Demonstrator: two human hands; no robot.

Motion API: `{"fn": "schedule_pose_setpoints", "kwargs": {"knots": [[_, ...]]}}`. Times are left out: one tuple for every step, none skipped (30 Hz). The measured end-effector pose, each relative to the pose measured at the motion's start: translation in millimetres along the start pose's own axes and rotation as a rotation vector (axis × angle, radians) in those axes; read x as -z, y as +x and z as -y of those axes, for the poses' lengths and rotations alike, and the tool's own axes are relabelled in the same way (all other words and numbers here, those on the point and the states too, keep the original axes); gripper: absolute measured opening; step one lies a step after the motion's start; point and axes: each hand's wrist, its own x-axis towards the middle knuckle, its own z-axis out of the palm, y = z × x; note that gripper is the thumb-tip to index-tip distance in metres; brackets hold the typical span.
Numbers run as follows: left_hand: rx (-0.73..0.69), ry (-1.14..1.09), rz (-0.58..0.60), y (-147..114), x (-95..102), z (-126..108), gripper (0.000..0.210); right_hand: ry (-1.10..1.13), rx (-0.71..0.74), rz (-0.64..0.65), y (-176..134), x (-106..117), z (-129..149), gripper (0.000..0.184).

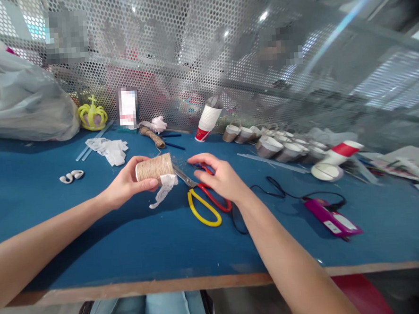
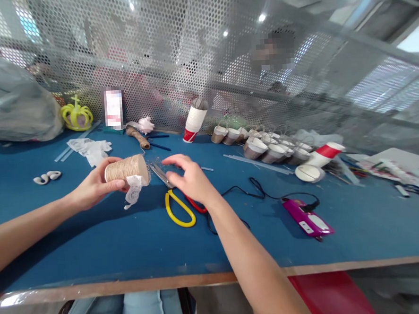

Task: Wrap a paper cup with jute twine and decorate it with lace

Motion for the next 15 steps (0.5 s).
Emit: {"fn": "schedule_pose_setpoints", "kwargs": {"knots": [[0.007, -0.019, -0.003, -0.1, -0.1, 0.0, 0.056, 0.106, 0.168, 0.021, -3.6, -0.2, 12.0, 0.029], [0.012, -0.038, -0.008, -0.3, -0.3, -0.1, 0.056, 0.153, 0.274, 0.007, -6.6, -1.5, 22.5, 0.029], [0.017, -0.055, -0.014, -0.5, -0.6, -0.3, 0.055, 0.176, 0.342, -0.009, -8.8, -4.0, 31.0, 0.029], [0.026, -0.07, -0.017, -0.7, -0.9, -0.5, 0.054, 0.185, 0.377, -0.023, -10.0, -7.1, 37.4, 0.029], [0.035, -0.085, -0.016, -0.9, -1.3, -0.7, 0.054, 0.186, 0.394, -0.032, -10.2, -10.6, 41.9, 0.027], [0.046, -0.1, -0.009, -1.1, -1.5, -0.7, 0.053, 0.187, 0.397, -0.041, -9.7, -14.1, 44.8, 0.025], [0.055, -0.113, 0.001, -1.2, -1.7, -0.6, 0.054, 0.188, 0.394, -0.045, -8.7, -17.2, 46.3, 0.022], [0.063, -0.126, 0.012, -1.4, -1.8, -0.3, 0.054, 0.191, 0.387, -0.047, -7.5, -19.6, 46.9, 0.019], [0.069, -0.137, 0.023, -1.5, -1.9, 0.0, 0.053, 0.196, 0.379, -0.049, -6.4, -21.3, 47.1, 0.017], [0.075, -0.147, 0.032, -1.6, -1.8, 0.4, 0.053, 0.203, 0.37, -0.048, -5.6, -22.1, 47.0, 0.015], [0.08, -0.157, 0.037, -1.7, -1.7, 0.7, 0.052, 0.212, 0.36, -0.045, -5.2, -22.2, 46.7, 0.014], [0.087, -0.169, 0.04, -1.8, -1.6, 0.9, 0.051, 0.225, 0.351, -0.037, -5.3, -21.6, 46.5, 0.012], [0.096, -0.181, 0.041, -1.8, -1.4, 1.0, 0.05, 0.24, 0.346, -0.021, -5.8, -20.6, 46.2, 0.012], [0.107, -0.194, 0.044, -1.9, -1.3, 1.0, 0.049, 0.256, 0.344, -0.001, -6.6, -19.4, 45.9, 0.013], [0.121, -0.205, 0.049, -1.9, -1.2, 0.8, 0.048, 0.271, 0.345, 0.021, -7.5, -18.2, 45.4, 0.015]]}}
